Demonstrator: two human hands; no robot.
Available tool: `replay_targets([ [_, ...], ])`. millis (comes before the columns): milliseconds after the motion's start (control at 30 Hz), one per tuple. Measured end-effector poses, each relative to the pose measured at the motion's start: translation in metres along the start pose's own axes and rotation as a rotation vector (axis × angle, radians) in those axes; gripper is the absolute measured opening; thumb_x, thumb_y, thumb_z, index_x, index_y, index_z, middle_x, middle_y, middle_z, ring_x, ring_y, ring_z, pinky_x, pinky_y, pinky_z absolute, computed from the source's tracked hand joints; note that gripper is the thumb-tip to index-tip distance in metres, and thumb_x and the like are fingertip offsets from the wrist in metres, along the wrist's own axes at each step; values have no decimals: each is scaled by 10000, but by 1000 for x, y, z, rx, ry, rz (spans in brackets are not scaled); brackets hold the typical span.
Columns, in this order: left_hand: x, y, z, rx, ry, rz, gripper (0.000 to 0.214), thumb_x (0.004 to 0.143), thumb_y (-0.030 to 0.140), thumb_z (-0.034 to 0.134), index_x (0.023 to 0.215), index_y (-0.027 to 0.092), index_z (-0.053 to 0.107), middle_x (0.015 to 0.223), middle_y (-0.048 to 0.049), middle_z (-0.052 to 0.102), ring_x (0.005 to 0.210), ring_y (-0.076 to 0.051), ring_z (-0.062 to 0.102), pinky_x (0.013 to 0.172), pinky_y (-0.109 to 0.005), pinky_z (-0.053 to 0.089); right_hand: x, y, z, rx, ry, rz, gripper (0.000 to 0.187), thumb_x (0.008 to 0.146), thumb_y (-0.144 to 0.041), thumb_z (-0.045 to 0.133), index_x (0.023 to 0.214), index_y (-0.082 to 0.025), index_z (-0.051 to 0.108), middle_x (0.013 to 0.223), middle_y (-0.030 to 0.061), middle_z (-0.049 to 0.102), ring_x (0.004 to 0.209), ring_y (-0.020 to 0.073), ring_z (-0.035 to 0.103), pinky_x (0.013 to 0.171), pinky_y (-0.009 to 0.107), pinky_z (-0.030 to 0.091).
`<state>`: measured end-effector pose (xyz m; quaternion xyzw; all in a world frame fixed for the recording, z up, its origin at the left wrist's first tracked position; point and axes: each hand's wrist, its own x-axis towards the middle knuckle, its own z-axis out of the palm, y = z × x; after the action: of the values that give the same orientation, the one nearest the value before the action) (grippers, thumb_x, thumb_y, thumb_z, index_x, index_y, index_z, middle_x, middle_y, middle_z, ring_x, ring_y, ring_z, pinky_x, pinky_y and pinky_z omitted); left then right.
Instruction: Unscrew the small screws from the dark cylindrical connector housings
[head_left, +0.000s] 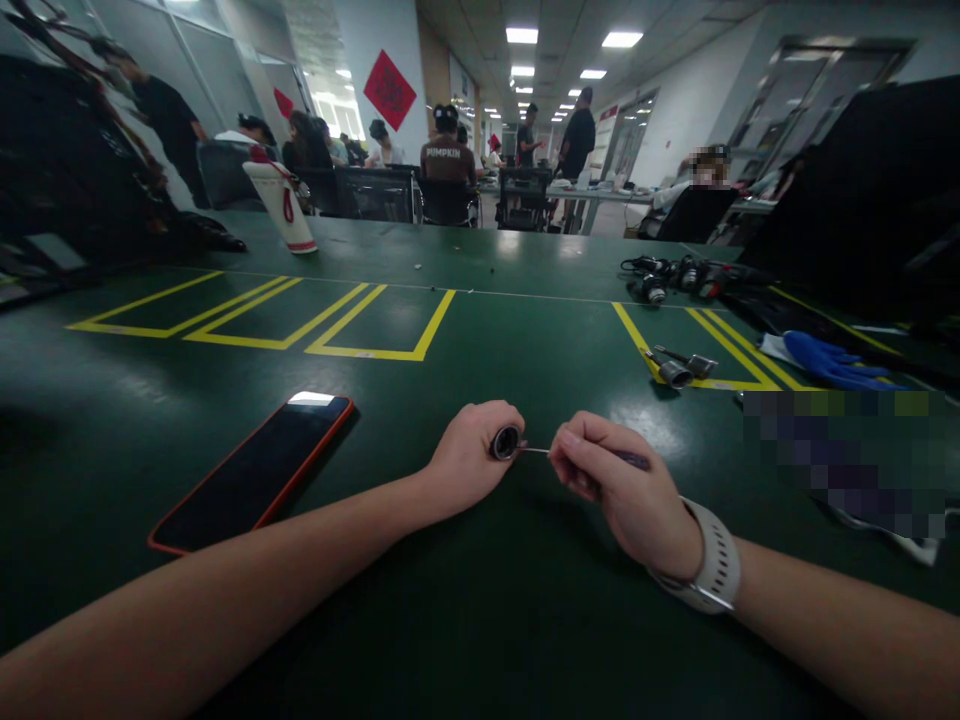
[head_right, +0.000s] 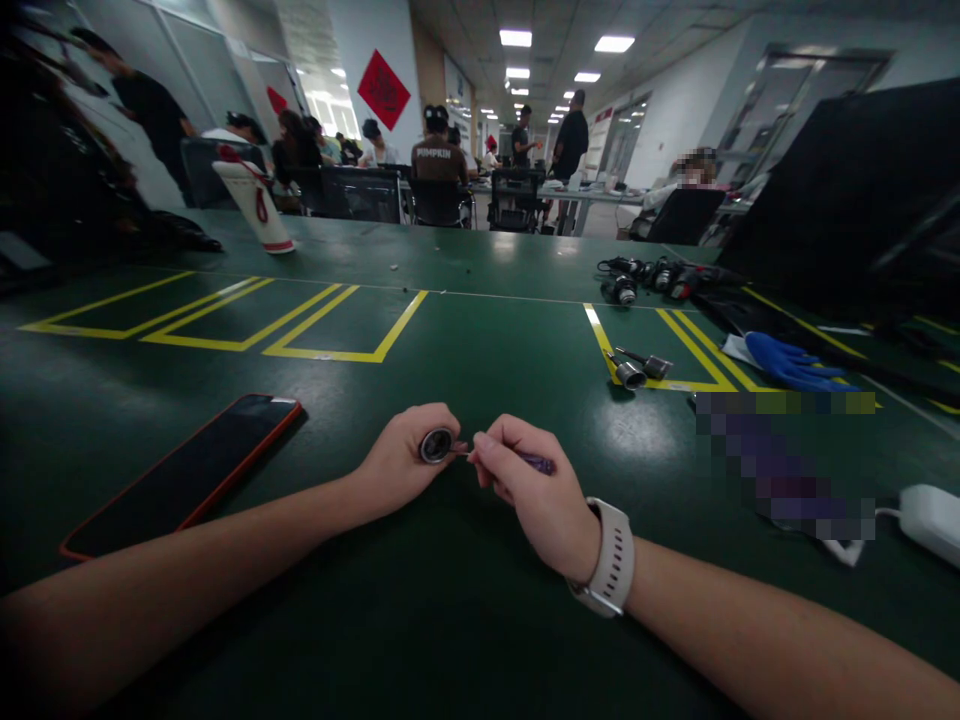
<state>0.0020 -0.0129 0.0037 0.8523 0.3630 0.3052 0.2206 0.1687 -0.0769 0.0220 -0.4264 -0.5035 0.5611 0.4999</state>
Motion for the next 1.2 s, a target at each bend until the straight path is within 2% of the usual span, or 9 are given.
replay_targets([
  [200, -1, 1, -1, -76, 50, 7, 133, 735, 130, 563, 635, 167, 484, 634, 33, 475, 605, -112, 458, 582, -236, 357, 4, 1, 4, 280, 38, 147, 203, 781, -309, 591, 643, -162, 566, 566, -16, 494, 485, 73, 386, 428, 198, 268],
  [333, 0, 1, -1, -143, 52, -3, 148, 726, 144, 580, 621, 163, 478, 621, 38, 462, 590, -107, 451, 577, -233, 357, 5, 4, 5, 381, 41, 175, 199, 784, -301, 593, 647, -159, 567, 574, -15, 498, 493, 70, 376, 432, 193, 270],
  [400, 0, 1, -1, -142, 54, -6, 151, 728, 149, 581, 620, 162, 477, 618, 38, 460, 588, -107, 448, 578, -235, 356, 5, 4, 4, 337, 50, 143, 196, 792, -305, 589, 659, -162, 574, 578, -17, 504, 495, 68, 385, 435, 192, 272],
  [567, 0, 0, 0, -58, 21, -6, 116, 727, 128, 576, 648, 163, 499, 645, 24, 491, 623, -121, 468, 592, -244, 363, 1, 2, 1, 47, 38, 1, 208, 813, -312, 581, 660, -170, 585, 578, -22, 515, 494, 67, 408, 436, 196, 278],
  [633, -1, 0, 0, -43, 16, -8, 124, 729, 127, 569, 639, 166, 494, 642, 24, 492, 625, -123, 468, 591, -244, 363, 1, 2, 1, 9, 26, -10, 216, 810, -313, 582, 650, -170, 577, 575, -22, 511, 494, 69, 411, 437, 199, 283],
  [800, 0, 1, -2, -189, 36, -11, 136, 713, 132, 577, 625, 164, 479, 629, 36, 472, 599, -106, 455, 573, -231, 365, 3, 2, 5, 228, 28, 94, 207, 790, -322, 588, 657, -166, 562, 583, -16, 502, 494, 75, 407, 435, 201, 288],
  [900, 1, 1, -3, -268, 39, -19, 143, 698, 147, 594, 619, 161, 476, 625, 38, 469, 591, -99, 452, 562, -225, 364, 3, 4, 6, 292, 15, 100, 198, 801, -318, 579, 675, -165, 563, 599, -10, 505, 503, 80, 409, 439, 205, 293],
  [1100, 1, 1, -1, -245, 69, -56, 141, 711, 161, 596, 627, 159, 483, 629, 36, 476, 597, -100, 452, 562, -226, 364, -4, 10, 3, -39, -28, -141, 187, 869, -317, 535, 751, -181, 585, 680, -12, 529, 566, 90, 451, 510, 234, 351],
  [1200, 2, 0, -1, -239, 70, -61, 150, 713, 153, 594, 619, 157, 478, 623, 39, 468, 589, -96, 444, 556, -225, 359, -5, 12, 3, -82, -59, -173, 183, 888, -320, 510, 782, -188, 578, 717, -12, 527, 594, 96, 462, 536, 246, 368],
])
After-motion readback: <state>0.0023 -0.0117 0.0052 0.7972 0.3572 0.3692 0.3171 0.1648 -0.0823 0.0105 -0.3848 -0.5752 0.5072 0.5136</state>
